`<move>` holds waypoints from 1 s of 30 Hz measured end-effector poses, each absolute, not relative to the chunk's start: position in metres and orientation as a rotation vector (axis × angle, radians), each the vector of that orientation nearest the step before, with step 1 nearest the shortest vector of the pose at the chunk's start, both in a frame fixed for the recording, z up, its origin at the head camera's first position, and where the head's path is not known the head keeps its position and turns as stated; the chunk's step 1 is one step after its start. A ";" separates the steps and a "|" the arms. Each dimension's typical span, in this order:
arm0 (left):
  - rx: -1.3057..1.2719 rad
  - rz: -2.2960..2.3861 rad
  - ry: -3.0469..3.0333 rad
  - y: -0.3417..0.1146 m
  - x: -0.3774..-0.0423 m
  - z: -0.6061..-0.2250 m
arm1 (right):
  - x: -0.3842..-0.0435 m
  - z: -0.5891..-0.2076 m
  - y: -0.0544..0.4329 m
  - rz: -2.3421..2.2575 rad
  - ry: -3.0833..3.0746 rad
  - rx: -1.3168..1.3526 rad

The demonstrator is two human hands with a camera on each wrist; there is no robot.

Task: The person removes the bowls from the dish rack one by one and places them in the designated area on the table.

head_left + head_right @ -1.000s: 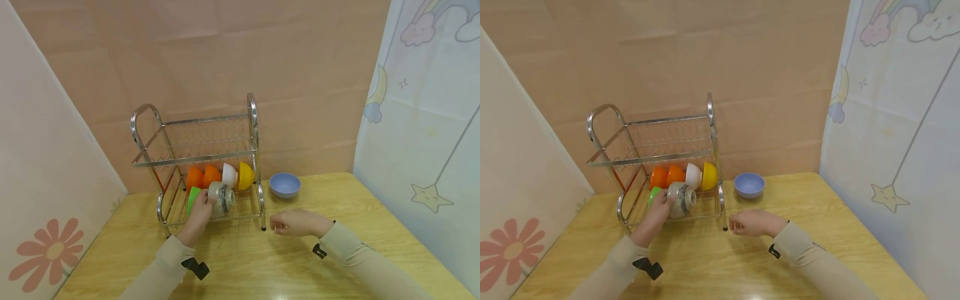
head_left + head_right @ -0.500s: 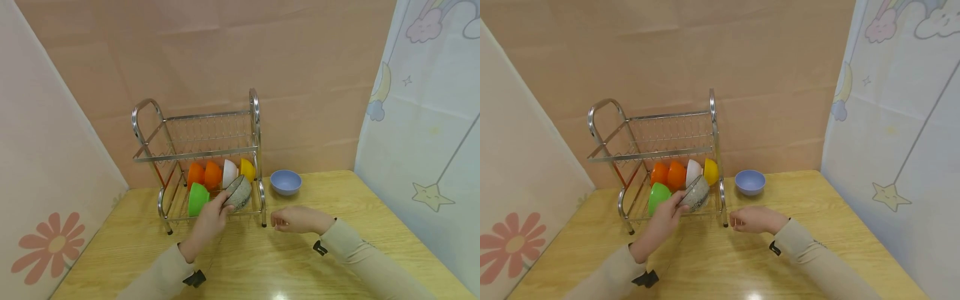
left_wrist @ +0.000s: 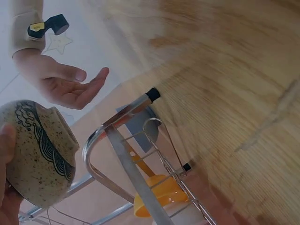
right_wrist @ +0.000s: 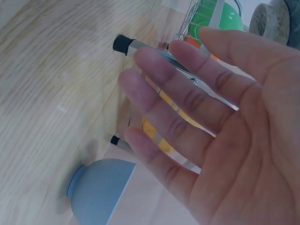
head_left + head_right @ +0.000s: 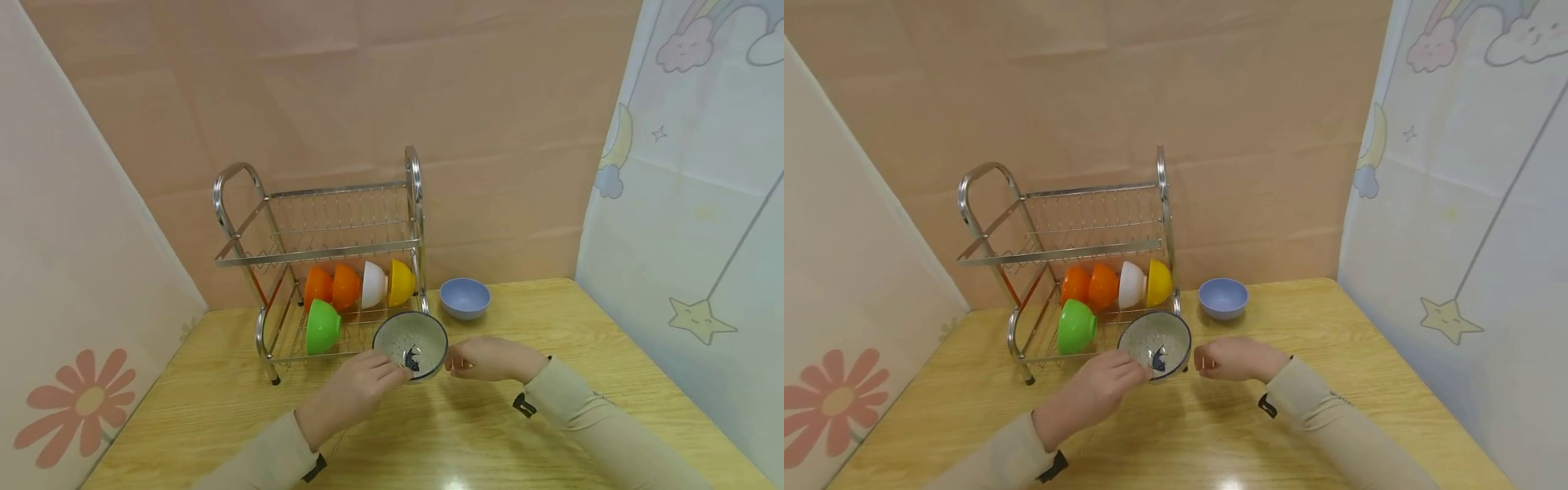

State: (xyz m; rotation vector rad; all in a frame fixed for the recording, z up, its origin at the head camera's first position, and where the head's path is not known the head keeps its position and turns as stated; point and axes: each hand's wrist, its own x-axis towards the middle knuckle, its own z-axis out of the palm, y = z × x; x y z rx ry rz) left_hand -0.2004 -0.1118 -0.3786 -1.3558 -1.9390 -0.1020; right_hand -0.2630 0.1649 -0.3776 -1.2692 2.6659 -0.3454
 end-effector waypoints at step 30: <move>-1.542 -0.038 -1.934 -0.116 -0.205 -0.397 | -0.264 -0.368 0.175 -0.349 2.779 -1.292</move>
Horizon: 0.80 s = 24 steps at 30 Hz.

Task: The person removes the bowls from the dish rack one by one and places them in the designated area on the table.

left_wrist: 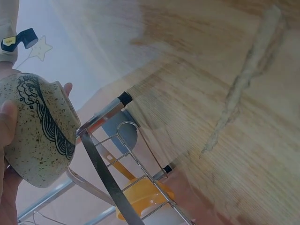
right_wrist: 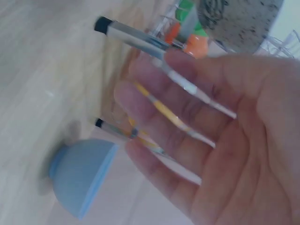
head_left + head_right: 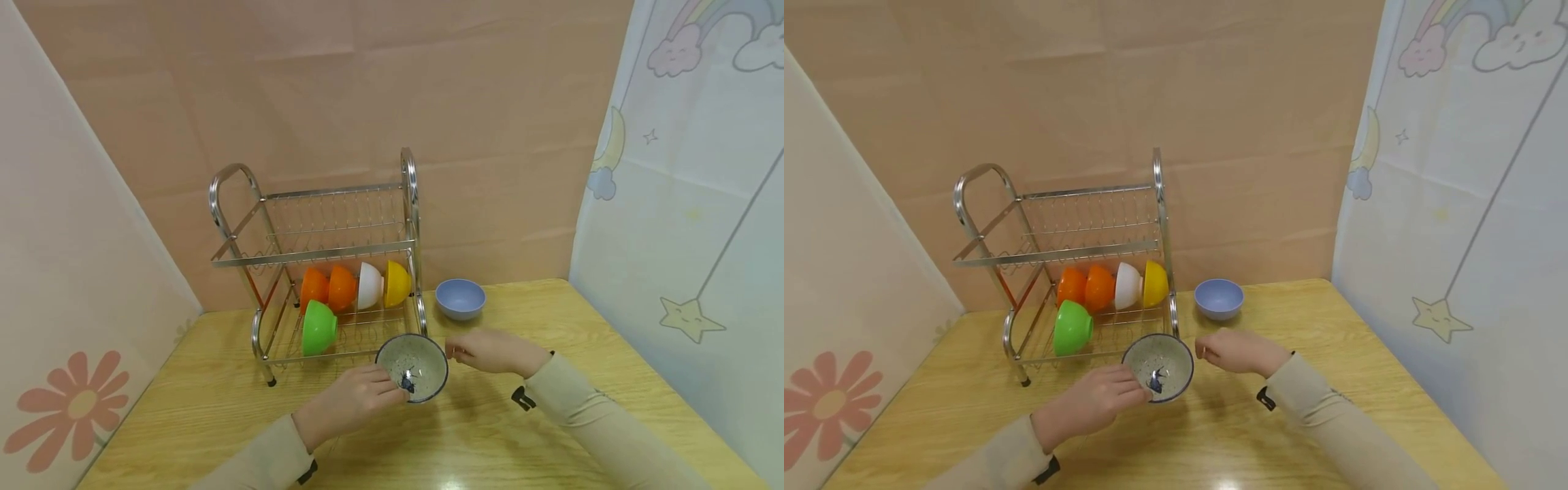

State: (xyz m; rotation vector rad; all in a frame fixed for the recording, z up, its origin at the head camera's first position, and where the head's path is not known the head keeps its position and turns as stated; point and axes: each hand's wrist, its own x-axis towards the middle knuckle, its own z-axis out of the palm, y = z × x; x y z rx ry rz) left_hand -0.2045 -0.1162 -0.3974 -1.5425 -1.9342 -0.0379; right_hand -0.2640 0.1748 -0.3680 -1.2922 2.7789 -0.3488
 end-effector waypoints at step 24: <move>-1.511 -0.048 -1.911 -0.115 -0.213 -0.397 | -0.225 -0.368 0.146 -0.271 2.824 -2.177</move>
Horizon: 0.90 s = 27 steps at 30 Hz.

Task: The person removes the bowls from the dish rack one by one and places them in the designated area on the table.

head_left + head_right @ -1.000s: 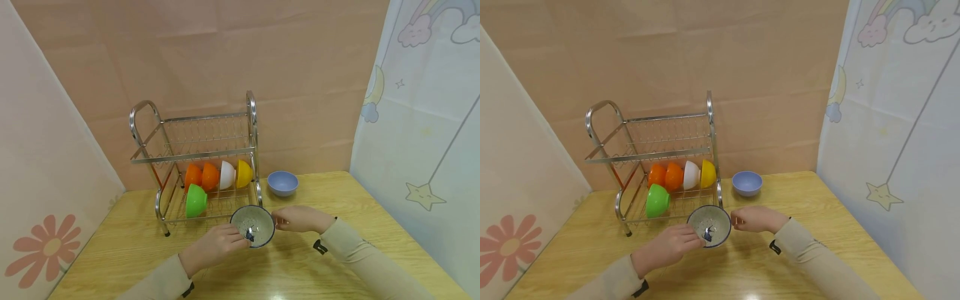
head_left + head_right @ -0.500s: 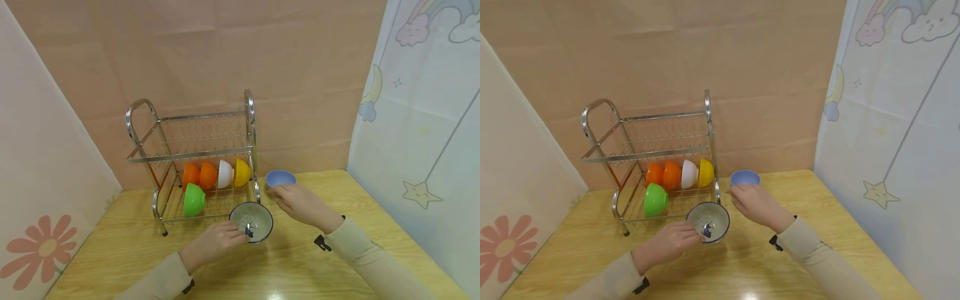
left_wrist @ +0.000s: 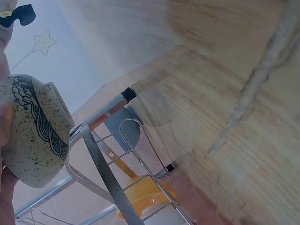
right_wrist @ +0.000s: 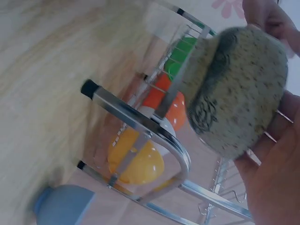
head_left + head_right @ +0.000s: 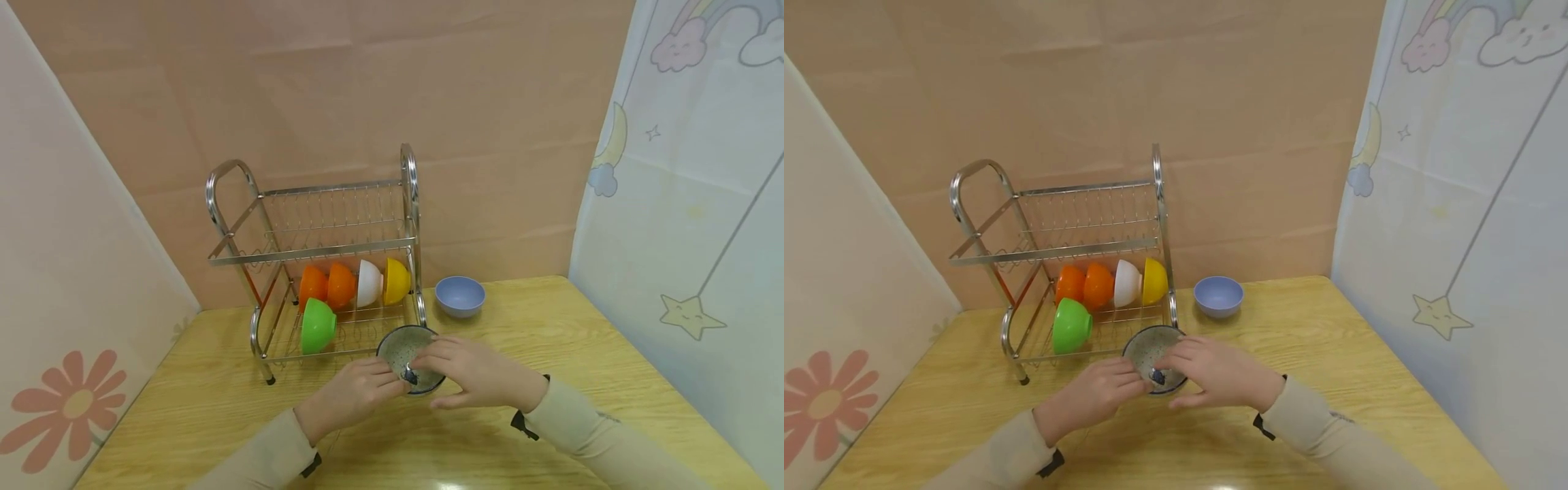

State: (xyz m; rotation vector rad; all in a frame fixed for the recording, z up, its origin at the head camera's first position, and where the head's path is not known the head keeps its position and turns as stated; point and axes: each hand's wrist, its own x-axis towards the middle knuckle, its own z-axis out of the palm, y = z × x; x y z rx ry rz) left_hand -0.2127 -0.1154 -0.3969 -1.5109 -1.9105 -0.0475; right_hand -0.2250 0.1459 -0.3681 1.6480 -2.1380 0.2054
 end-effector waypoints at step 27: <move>-1.521 -0.034 -1.876 -0.112 -0.213 -0.392 | -0.231 -0.389 0.133 0.009 -1.965 1.598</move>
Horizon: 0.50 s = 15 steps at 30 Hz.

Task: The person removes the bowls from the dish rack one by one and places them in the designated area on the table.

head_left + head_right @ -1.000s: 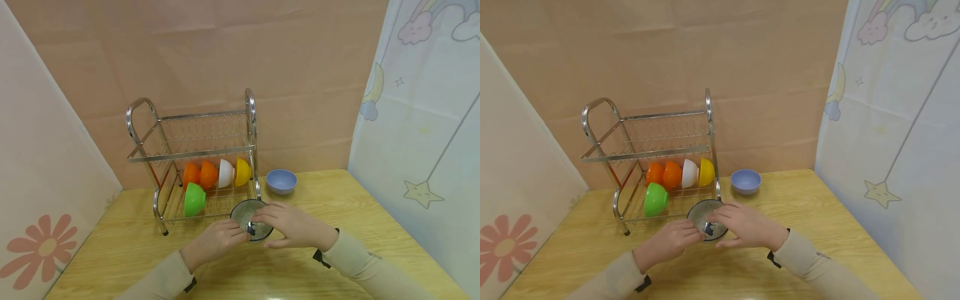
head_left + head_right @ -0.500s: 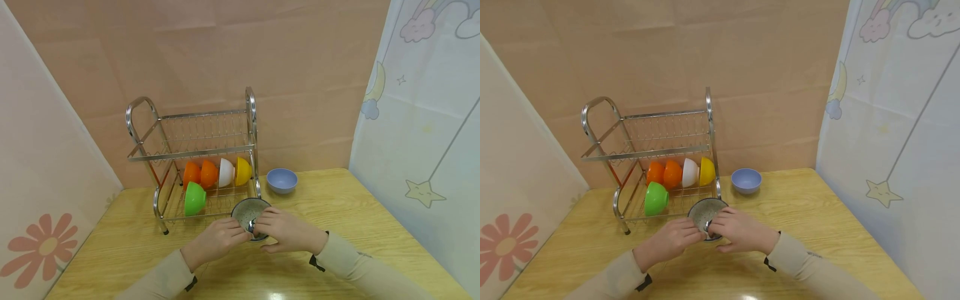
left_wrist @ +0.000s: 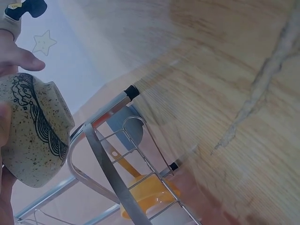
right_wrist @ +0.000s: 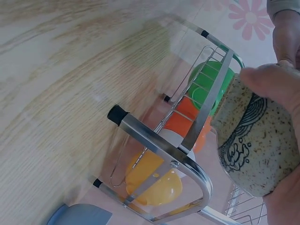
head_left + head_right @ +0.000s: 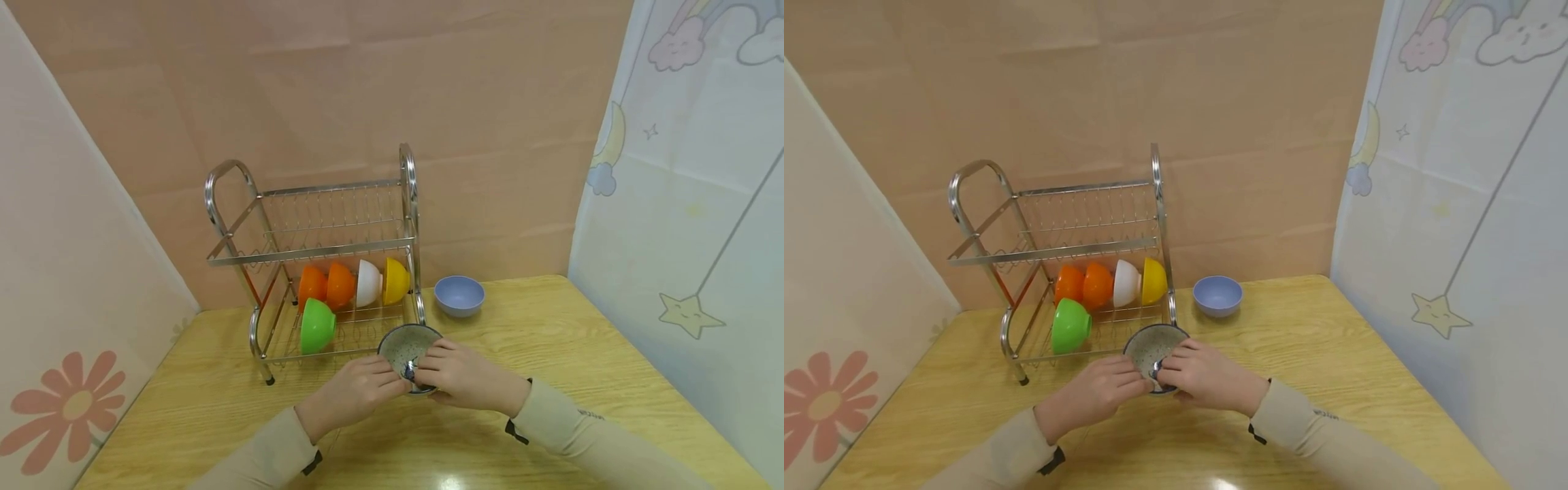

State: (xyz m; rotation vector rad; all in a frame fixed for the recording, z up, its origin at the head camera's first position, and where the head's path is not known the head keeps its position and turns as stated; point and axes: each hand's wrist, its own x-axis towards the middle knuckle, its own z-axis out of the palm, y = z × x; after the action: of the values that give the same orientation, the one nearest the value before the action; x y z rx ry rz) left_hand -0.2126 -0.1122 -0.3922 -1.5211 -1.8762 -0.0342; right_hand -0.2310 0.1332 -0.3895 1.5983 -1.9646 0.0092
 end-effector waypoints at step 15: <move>-1.548 -0.026 -1.897 -0.111 -0.213 -0.387 | -0.234 -0.389 0.133 0.009 -1.871 1.596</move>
State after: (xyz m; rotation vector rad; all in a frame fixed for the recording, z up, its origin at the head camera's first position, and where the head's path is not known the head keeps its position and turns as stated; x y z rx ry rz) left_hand -0.2133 -0.1111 -0.3873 -1.5483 -1.8968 -0.0258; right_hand -0.2337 0.1328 -0.3888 1.5961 -1.8715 0.0087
